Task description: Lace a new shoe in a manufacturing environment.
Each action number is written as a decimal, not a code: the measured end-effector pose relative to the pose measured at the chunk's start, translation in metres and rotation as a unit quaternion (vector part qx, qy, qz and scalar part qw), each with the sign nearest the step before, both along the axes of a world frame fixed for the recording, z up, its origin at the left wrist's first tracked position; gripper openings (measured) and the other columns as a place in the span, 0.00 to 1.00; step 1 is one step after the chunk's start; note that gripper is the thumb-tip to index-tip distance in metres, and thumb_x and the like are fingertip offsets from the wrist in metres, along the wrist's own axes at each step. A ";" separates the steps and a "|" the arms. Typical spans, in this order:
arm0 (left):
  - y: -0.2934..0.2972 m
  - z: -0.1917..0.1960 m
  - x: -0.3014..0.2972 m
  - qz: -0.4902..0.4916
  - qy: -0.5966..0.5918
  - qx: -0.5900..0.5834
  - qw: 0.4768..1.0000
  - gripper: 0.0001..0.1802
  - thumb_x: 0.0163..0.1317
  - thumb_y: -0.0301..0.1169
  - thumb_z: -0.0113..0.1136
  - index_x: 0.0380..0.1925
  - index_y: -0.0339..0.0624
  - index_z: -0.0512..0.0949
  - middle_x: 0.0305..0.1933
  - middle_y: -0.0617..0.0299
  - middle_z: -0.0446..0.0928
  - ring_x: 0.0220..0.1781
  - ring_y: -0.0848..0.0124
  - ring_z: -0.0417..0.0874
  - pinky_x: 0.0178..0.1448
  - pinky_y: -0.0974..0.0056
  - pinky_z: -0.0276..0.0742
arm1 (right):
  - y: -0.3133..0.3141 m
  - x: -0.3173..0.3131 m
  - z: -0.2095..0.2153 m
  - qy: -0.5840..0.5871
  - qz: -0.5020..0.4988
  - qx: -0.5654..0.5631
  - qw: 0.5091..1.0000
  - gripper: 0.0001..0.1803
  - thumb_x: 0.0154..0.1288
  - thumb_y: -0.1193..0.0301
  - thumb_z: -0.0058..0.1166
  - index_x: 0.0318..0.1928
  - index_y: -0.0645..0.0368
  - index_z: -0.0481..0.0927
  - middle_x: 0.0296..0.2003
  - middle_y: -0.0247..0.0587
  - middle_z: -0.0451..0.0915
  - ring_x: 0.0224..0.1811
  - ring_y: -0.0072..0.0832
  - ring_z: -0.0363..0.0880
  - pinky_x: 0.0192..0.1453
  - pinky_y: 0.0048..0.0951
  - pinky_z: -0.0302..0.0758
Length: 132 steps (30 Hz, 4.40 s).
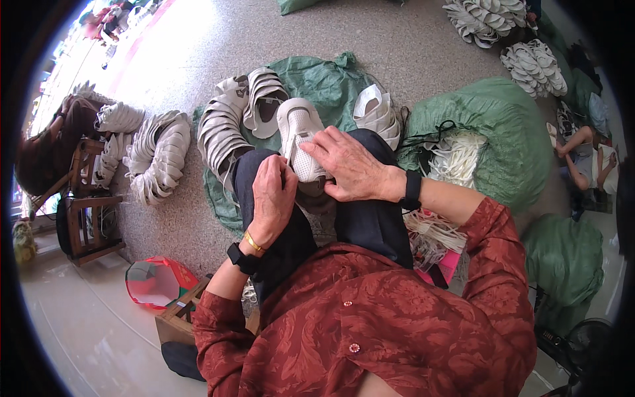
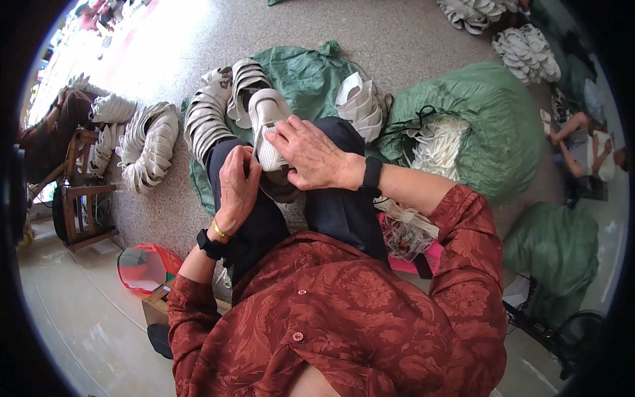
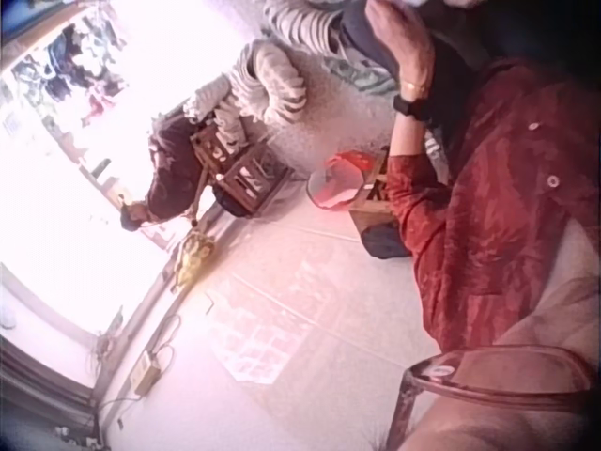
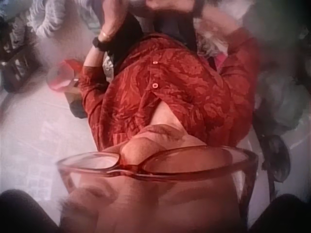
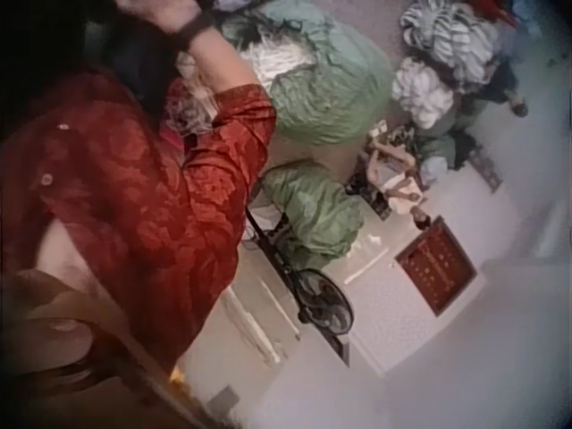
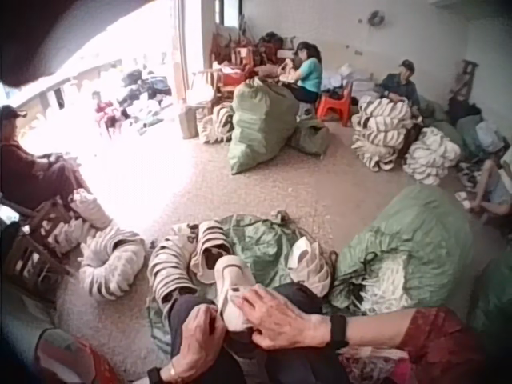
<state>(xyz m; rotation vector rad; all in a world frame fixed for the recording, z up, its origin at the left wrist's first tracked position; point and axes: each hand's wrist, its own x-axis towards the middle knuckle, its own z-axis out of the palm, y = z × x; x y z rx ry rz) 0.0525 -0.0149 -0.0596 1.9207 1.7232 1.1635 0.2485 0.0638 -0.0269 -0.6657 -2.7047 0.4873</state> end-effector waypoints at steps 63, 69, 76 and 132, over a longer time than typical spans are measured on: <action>-0.006 0.006 0.005 -0.054 0.126 -0.024 0.990 0.17 0.65 0.20 0.54 0.54 0.28 0.71 0.56 0.42 0.74 0.57 0.45 0.75 0.63 0.51 0.71 | -0.042 0.067 0.002 0.175 -0.073 -0.141 0.972 0.19 0.59 0.76 0.62 0.53 0.64 0.81 0.46 0.52 0.83 0.50 0.48 0.83 0.55 0.41 0.79; -0.003 0.006 0.009 -0.053 0.128 -0.023 0.990 0.15 0.67 0.21 0.53 0.52 0.28 0.71 0.53 0.43 0.74 0.56 0.47 0.75 0.63 0.52 0.70 | -0.102 0.121 -0.004 0.253 -0.296 -0.218 0.895 0.11 0.64 0.79 0.59 0.47 0.63 0.84 0.39 0.44 0.86 0.40 0.31 0.87 0.42 0.30 0.82; -0.005 0.011 0.010 -0.055 0.137 -0.050 0.988 0.13 0.67 0.21 0.52 0.50 0.28 0.72 0.52 0.45 0.75 0.52 0.49 0.75 0.59 0.52 0.70 | -0.211 0.209 -0.133 0.105 -0.518 -0.292 0.797 0.12 0.63 0.75 0.61 0.47 0.65 0.85 0.35 0.48 0.88 0.35 0.31 0.89 0.41 0.32 0.82; 0.002 -0.002 0.002 -0.072 0.155 -0.005 0.985 0.13 0.69 0.25 0.51 0.50 0.30 0.72 0.46 0.42 0.74 0.48 0.46 0.75 0.54 0.50 0.72 | -0.102 0.232 -0.041 0.421 -0.451 -0.440 0.652 0.10 0.71 0.67 0.60 0.42 0.62 0.81 0.28 0.30 0.80 0.24 0.13 0.76 0.28 0.17 0.74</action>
